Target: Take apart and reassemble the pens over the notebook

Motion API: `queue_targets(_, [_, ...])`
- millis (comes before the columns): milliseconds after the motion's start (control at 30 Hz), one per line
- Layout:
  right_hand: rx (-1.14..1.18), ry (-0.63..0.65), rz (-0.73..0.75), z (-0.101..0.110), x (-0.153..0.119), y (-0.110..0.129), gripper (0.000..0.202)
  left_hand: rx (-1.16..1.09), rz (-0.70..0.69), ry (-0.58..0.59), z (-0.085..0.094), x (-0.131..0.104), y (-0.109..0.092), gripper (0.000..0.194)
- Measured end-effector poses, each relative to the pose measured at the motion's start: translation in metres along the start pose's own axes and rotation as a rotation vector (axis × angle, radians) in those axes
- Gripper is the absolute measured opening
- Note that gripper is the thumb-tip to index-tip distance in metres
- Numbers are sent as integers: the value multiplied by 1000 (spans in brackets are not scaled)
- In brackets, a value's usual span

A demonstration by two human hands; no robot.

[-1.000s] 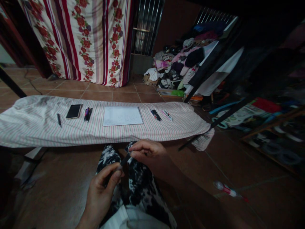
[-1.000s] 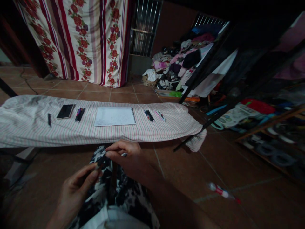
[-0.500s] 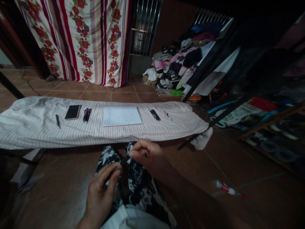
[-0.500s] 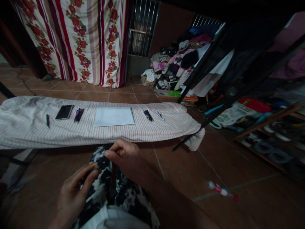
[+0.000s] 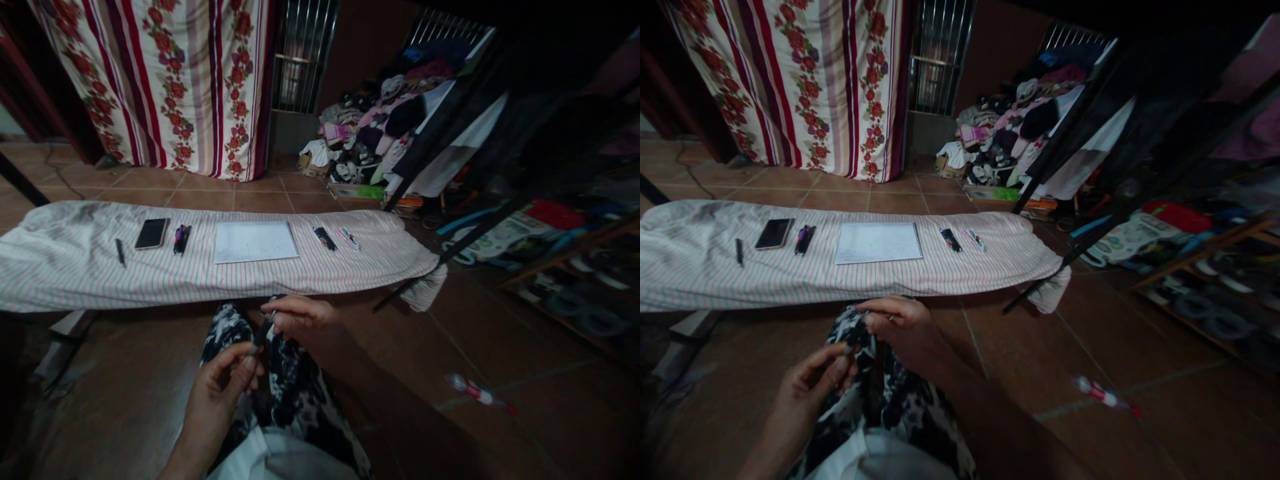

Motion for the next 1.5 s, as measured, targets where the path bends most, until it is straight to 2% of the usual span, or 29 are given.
queue_targets(200, [12, -24, 40, 5, 2, -4, 23, 48, -24, 9, 2, 0, 0, 37])
queue_targets(367, [22, -19, -24, 4, -1, 1, 27, 124, -85, -49, 6, -2, 3, 35])
queue_targets(500, [-131, -63, -59, 6, -3, 6, 23, 179, -118, -150, 7, -7, 3, 33])
queue_targets(667, [-381, -170, 28, 9, -5, 13, 23, 196, -107, -140, 10, -6, 6, 32])
queue_targets(767, [-318, -122, 0, 5, -6, 8, 18, 168, -73, -61, 9, -2, 7, 33])
queue_targets(833, [-203, -42, -26, 1, -6, 2, 27, 121, -40, -23, 5, -1, 5, 33])
queue_targets(933, [-80, 29, -31, -2, -7, -4, 35, 15, 3, -60, 2, -3, 2, 33])
queue_targets(1167, [-103, -38, 110, 7, -5, 5, 18, -52, 26, -92, -2, -7, 5, 31])
queue_targets(1300, [-119, -38, 95, 8, -3, 6, 15, -4, -5, -50, 3, -4, 10, 29])
queue_targets(1500, [-248, -95, 7, 10, -4, 9, 21, 105, -45, -61, 11, -3, 17, 30])
Point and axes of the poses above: each hand's wrist, its own x-axis towards the middle knuckle, its own z-axis out of the back of the hand, y = z × x, the point moved 6 cm from there along x, towards the middle knuckle, and after that the axes turned 8 degrees about -x, right-handed, at the moved point
